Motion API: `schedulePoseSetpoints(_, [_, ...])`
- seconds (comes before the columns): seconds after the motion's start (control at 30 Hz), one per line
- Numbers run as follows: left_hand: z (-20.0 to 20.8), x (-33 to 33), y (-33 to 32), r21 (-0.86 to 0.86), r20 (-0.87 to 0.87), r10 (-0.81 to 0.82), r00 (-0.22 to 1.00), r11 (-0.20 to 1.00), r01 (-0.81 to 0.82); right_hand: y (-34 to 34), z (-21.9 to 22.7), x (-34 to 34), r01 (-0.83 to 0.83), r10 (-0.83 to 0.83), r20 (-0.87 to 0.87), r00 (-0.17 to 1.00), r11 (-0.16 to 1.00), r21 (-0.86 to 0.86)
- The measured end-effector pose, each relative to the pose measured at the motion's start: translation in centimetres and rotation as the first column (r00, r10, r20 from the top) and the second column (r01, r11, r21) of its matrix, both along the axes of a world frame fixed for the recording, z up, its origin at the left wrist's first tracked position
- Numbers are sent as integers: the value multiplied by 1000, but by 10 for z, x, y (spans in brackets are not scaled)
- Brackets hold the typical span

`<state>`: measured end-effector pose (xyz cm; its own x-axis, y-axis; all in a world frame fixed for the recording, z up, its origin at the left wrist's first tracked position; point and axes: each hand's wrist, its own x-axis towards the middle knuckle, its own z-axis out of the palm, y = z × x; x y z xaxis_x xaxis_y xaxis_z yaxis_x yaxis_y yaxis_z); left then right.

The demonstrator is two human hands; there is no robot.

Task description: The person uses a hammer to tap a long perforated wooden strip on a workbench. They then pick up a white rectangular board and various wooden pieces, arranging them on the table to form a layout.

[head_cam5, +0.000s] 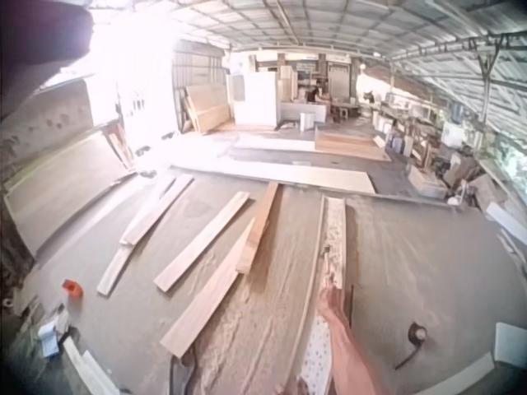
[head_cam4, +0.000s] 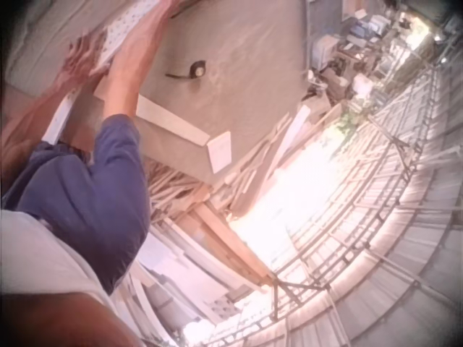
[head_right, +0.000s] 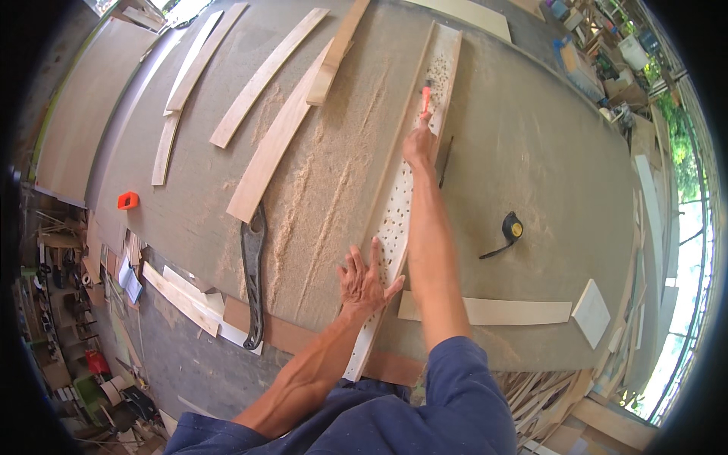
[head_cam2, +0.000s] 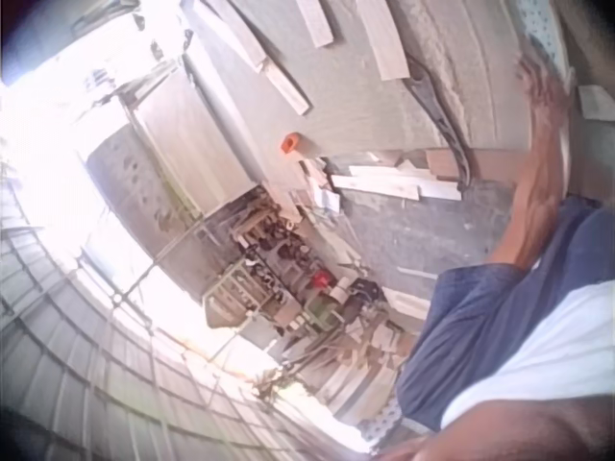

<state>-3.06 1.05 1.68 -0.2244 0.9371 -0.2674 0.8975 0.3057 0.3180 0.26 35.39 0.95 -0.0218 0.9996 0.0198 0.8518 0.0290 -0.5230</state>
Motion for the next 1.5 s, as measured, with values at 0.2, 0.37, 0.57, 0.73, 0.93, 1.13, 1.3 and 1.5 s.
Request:
schedulePoseSetpoints(0.2, [-2,-1,-2,-21,31,34,999,999,-34,-6,56,0,321,-149,-580,801,924,206])
schedulePoseSetpoints(0.37, [-1,5,-1,48,39,-7,999,999,5,10,-21,33,100,-85,-59,995,927,362])
schedulePoseSetpoints(0.57, [-3,0,-4,75,6,9,1000,997,-10,-13,21,24,52,-8,-239,971,983,175])
schedulePoseSetpoints(0.73, [-1,-2,-3,92,-3,10,1000,996,-9,-87,82,20,267,-147,-496,856,947,179])
schedulePoseSetpoints(0.93, [-2,4,-6,108,-6,-13,1000,994,14,-84,15,29,259,-130,-322,938,880,399])
schedulePoseSetpoints(1.13, [0,0,-4,108,-3,8,1000,994,-7,-81,37,48,71,-44,-460,887,997,43])
schedulePoseSetpoints(1.3, [-4,5,-8,147,14,-8,1000,989,5,-87,21,42,193,-38,-321,946,863,467])
schedulePoseSetpoints(1.5, [2,1,-3,102,-12,30,999,994,-29,-139,38,28,-60,57,-108,992,998,-18])
